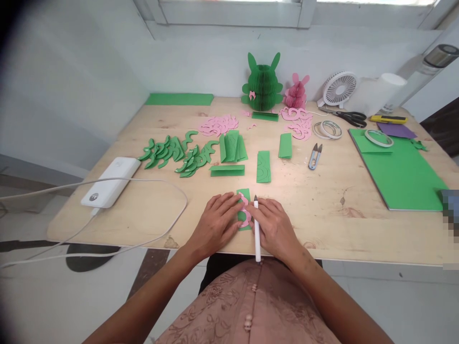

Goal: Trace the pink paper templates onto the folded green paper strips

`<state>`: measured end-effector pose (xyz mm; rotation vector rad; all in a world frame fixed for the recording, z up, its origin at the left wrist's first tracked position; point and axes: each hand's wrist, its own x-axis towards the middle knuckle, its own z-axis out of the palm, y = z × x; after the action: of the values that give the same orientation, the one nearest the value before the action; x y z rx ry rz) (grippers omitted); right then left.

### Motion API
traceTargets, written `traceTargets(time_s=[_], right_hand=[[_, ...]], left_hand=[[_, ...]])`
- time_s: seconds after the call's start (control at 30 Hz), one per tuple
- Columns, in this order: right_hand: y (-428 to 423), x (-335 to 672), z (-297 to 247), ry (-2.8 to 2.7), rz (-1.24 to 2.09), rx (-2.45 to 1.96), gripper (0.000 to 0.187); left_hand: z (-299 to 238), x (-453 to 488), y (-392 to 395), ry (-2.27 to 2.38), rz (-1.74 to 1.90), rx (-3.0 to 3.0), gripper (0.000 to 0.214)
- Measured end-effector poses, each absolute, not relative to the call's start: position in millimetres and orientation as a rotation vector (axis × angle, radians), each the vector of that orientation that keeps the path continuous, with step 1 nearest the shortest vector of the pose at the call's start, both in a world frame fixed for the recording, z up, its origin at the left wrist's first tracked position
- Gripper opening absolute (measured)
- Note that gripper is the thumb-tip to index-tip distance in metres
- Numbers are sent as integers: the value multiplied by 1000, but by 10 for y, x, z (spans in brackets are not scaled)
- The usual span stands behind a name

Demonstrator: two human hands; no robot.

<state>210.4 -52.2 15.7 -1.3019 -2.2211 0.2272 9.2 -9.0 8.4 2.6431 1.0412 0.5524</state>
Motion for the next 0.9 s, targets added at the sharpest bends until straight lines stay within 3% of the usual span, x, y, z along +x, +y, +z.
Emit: traceTargets(time_s=[0.4,0.9], right_hand=[[-532,2116,163,-2208,249,-1237,41],[-533,2115,147,-2259,210,-1246,40]], left_hand=[[66,89,-79,1044,569,2607,42],[33,61,2,995,622,2591,31]])
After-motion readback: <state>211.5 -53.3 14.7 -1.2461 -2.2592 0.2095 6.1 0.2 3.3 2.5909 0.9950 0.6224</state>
